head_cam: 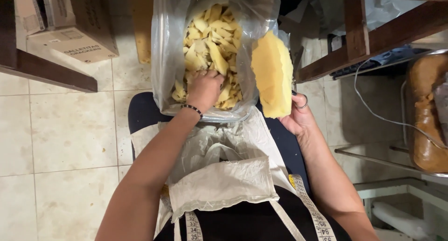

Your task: Trimming the edges of small yellow foam pieces using scissors and placing them in a bag.

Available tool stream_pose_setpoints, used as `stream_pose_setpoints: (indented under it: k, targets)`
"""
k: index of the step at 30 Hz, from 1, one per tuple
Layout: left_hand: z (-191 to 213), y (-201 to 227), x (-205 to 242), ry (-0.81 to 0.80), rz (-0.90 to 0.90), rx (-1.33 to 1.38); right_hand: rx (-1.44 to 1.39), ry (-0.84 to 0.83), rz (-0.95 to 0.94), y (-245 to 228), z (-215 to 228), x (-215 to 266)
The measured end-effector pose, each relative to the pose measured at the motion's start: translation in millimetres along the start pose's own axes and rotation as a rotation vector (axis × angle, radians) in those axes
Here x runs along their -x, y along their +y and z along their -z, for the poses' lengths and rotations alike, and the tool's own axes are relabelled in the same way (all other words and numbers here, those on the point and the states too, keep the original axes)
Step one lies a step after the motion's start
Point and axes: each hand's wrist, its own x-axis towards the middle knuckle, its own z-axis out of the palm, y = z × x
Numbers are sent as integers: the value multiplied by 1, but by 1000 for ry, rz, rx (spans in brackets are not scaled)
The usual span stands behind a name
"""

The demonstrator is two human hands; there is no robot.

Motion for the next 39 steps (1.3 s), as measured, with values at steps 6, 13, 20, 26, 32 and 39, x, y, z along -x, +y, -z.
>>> stream_pose_setpoints:
  k: [6, 13, 20, 26, 32, 39]
  targets:
    - [39, -18, 6, 93, -63, 213, 30, 20, 20, -3, -16, 4]
    - [141, 72, 77, 146, 264, 1462, 268, 65, 228, 16, -43, -2]
    - [145, 81, 111, 246, 711, 1829, 819, -213, 238, 24, -122, -1]
    - [166, 64, 135, 413, 815, 1786, 1351, -437, 247, 15, -135, 15]
    - [165, 65, 138, 424, 840, 1761, 1584, -501, 184, 32, -144, 23]
    - [141, 57, 137, 423, 796, 1703, 1601, -362, 193, 50, -144, 17]
